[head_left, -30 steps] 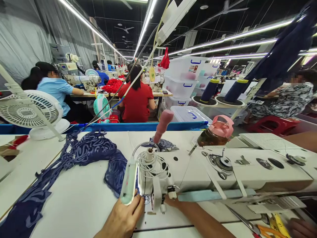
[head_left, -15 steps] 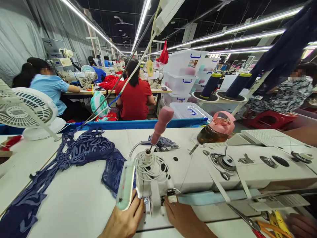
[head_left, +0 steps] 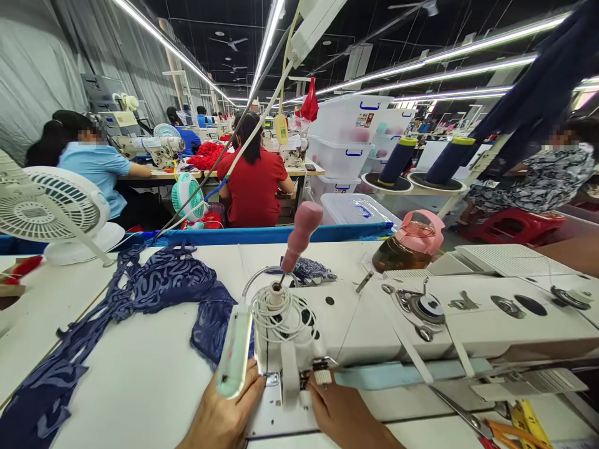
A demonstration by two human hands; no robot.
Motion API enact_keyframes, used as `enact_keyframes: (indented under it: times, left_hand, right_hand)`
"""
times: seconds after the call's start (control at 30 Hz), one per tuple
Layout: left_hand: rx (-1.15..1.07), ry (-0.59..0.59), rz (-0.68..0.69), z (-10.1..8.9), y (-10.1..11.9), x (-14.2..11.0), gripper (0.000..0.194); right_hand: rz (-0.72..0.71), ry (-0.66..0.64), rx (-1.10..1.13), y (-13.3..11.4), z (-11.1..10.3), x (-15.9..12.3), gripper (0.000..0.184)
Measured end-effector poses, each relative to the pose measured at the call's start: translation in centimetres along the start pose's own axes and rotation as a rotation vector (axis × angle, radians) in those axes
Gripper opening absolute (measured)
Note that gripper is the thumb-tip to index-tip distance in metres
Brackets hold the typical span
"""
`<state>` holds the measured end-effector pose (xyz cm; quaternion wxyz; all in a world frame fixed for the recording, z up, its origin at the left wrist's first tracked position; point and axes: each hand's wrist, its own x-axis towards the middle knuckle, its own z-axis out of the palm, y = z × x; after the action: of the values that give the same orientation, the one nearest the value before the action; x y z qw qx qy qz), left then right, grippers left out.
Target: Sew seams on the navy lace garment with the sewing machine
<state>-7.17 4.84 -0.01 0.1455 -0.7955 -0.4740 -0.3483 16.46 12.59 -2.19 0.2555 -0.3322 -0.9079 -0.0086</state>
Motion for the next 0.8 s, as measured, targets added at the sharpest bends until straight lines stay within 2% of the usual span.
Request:
enact_keyframes:
  times: [0.1, 0.2, 0.37, 0.47, 0.67, 0.8]
  left_hand:
    - [0.000, 0.008, -0.001, 0.2, 0.0, 0.0, 0.031]
    - [0.012, -0.025, 0.004, 0.0, -0.1, 0.4, 0.029]
    - [-0.029, -0.023, -0.004, -0.2, -0.3, 0.6, 0.037]
    - [-0.044, -0.076, -0.034, 0.2, -0.6, 0.0, 0.038]
    - [0.004, -0.113, -0.039, 0.9, -1.1, -1.4, 0.038]
    - [-0.003, -0.136, -0.046, 1.0, -1.2, -1.3, 0.036]
  right_hand:
    - [0.001, -0.068, 0.056, -0.1, 0.0, -0.3, 0.028]
    - [0.021, -0.084, 0.090, -0.5, -0.6, 0.1, 0.019]
    - [0.007, -0.099, 0.190, -1.2, -2.2, 1.0, 0.025]
    - [0.002, -0.082, 0.239, -1.1, -2.8, 0.9, 0.031]
    - [0.008, -0.090, 0.186, -0.6, -2.4, -0.4, 0.035]
    - [0.097, -0.103, 0.150, -0.7, -2.2, -0.6, 0.036]
